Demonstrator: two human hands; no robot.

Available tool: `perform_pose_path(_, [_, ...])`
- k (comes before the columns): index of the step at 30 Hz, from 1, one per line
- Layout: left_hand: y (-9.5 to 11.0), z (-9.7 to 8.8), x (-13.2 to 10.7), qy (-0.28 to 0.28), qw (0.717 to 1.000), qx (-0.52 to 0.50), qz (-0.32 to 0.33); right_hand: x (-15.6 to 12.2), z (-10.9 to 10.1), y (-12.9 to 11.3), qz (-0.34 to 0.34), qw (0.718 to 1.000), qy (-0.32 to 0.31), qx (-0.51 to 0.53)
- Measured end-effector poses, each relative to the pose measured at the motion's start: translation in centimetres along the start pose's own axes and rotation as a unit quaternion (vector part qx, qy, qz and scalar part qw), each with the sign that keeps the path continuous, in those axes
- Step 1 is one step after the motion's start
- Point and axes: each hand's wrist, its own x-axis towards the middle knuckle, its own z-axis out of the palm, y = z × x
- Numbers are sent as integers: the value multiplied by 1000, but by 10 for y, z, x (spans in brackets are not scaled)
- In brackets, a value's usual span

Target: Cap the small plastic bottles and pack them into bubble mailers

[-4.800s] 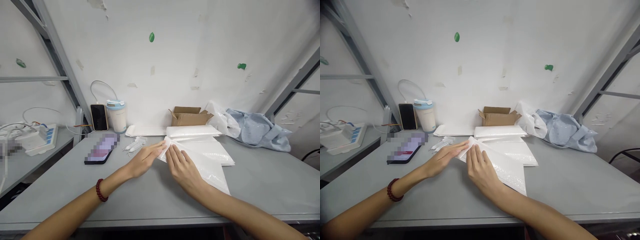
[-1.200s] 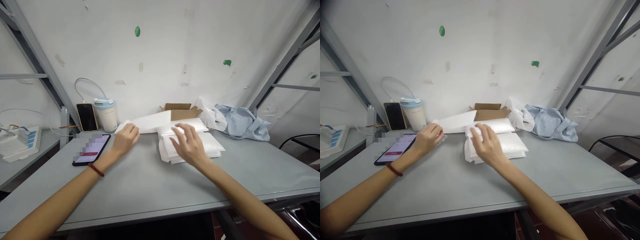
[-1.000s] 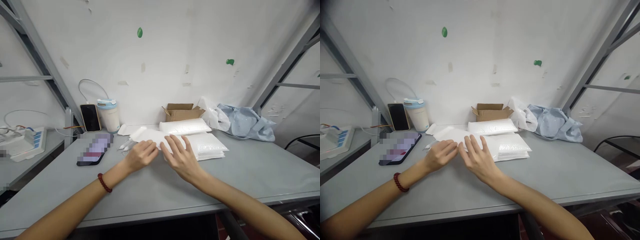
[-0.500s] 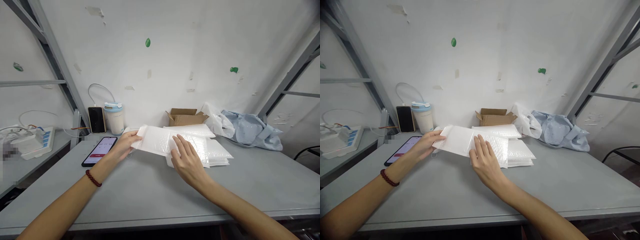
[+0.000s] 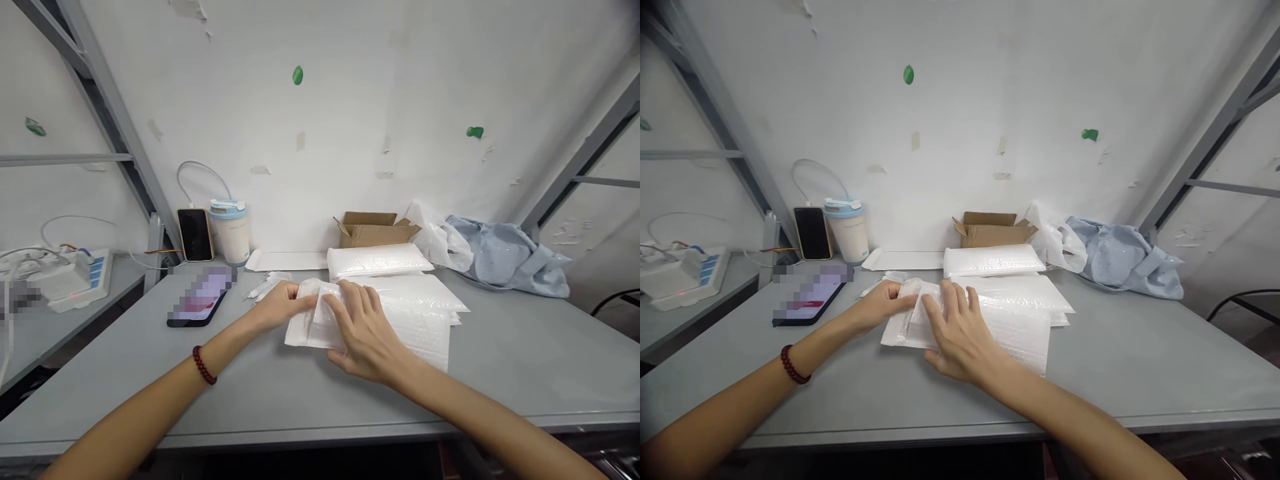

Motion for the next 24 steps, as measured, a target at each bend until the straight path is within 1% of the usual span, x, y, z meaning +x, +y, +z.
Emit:
perform_pose_path(2, [-2, -1, 2, 13, 999, 30, 15, -1, 1, -1, -18, 1000, 8, -15])
perform_pose_path(4, [-1, -7, 4, 15, 996, 85, 32, -1, 2, -2, -30, 999, 10, -33])
perform_pose_path(5, [0, -13, 5, 16, 992, 119, 35, -2, 2, -2, -32, 999, 8, -39])
perform_pose_path(7, [4, -29, 6, 26, 982, 184, 21, -2, 1, -3, -30, 999, 5, -44])
perform_pose_path(8, [6, -40, 7, 47, 980, 195, 4, -3, 0, -3, -27, 999, 5, -44])
perform_pose_path(9, [7, -50, 7, 87, 976, 201, -2, -3, -1, -3, -23, 999, 6, -45])
perform_pose_path(11, [8, -71, 5, 159, 952, 260, -2, -3, -3, -3, -16, 999, 12, -48])
perform_pose_path(12, [8, -79, 4, 176, 934, 311, -2, -3, -3, -3, -14, 999, 13, -50])
perform_pose_path(14, [5, -88, 2, 167, 904, 393, -6, -3, -4, -3, -10, 998, 14, -52])
perform_pose_path(16, [-2, -89, 1, 144, 876, 459, -26, -3, -5, -3, -4, 999, 13, -52])
perform_pose_path(19, [-14, -79, 5, 126, 845, 517, -59, -3, -7, -5, 11, 999, 8, -45])
perform_pose_path(21, [-20, -72, 8, 119, 840, 526, -64, -3, -8, -8, 18, 999, -11, -27])
perform_pose_path(22, [-21, -70, 9, 112, 841, 525, -63, -4, -8, -9, 19, 999, -25, -14])
perform_pose_path(24, [-18, -69, 9, 85, 859, 501, -54, -5, -8, -12, 17, 998, -55, 13])
